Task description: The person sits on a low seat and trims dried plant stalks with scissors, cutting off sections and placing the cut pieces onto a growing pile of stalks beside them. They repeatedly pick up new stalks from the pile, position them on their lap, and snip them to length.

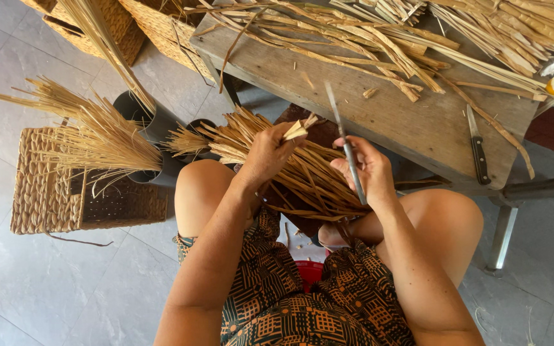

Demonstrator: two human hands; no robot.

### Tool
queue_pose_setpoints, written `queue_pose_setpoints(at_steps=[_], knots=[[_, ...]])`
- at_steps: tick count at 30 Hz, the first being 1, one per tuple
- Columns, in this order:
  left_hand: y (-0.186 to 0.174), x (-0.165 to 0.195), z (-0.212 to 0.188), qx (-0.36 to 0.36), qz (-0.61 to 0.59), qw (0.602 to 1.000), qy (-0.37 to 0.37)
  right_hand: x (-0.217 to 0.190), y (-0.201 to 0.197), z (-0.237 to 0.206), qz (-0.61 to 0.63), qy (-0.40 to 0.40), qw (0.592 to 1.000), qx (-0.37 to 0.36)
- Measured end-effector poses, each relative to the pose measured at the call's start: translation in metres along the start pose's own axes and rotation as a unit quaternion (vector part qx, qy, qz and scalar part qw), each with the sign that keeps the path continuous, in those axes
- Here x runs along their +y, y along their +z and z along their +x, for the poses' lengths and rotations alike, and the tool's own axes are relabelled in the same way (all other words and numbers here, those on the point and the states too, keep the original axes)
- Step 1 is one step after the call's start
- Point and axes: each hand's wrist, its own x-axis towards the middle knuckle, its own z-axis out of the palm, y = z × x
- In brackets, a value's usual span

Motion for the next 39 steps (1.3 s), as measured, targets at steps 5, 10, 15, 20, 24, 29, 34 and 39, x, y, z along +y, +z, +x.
queue_pose_setpoints(at_steps=[5, 10, 15, 20, 24, 29, 34, 39], knots=[[0.017, -0.01, -0.008, 0.062, 0.18, 0.966, 0.174, -0.01, 0.009, -0.002, 0.046, -0.17, 0.984, 0.033], [0.049, -0.004, -0.018, -0.148, 0.137, 0.978, 0.055, -0.026, 0.02, -0.011, 0.011, -0.209, 0.978, 0.002], [0.053, 0.007, -0.018, -0.162, 0.105, 0.978, 0.075, -0.031, 0.014, -0.015, -0.107, -0.189, 0.976, 0.031], [0.04, 0.021, -0.015, -0.147, 0.026, 0.983, 0.107, -0.034, -0.018, -0.007, -0.102, -0.158, 0.982, 0.028], [0.035, 0.028, -0.013, -0.166, 0.017, 0.985, 0.038, -0.036, -0.029, -0.004, -0.024, -0.152, 0.988, 0.032], [0.035, 0.032, -0.013, -0.138, 0.015, 0.99, 0.017, -0.04, -0.029, -0.006, -0.06, -0.168, 0.983, 0.036], [0.027, 0.029, -0.011, -0.21, 0.006, 0.978, -0.001, -0.035, -0.031, -0.005, -0.067, -0.179, 0.98, 0.051], [-0.018, 0.017, -0.004, -0.252, -0.026, 0.967, -0.037, -0.034, -0.095, -0.001, -0.005, -0.172, 0.973, 0.156]])
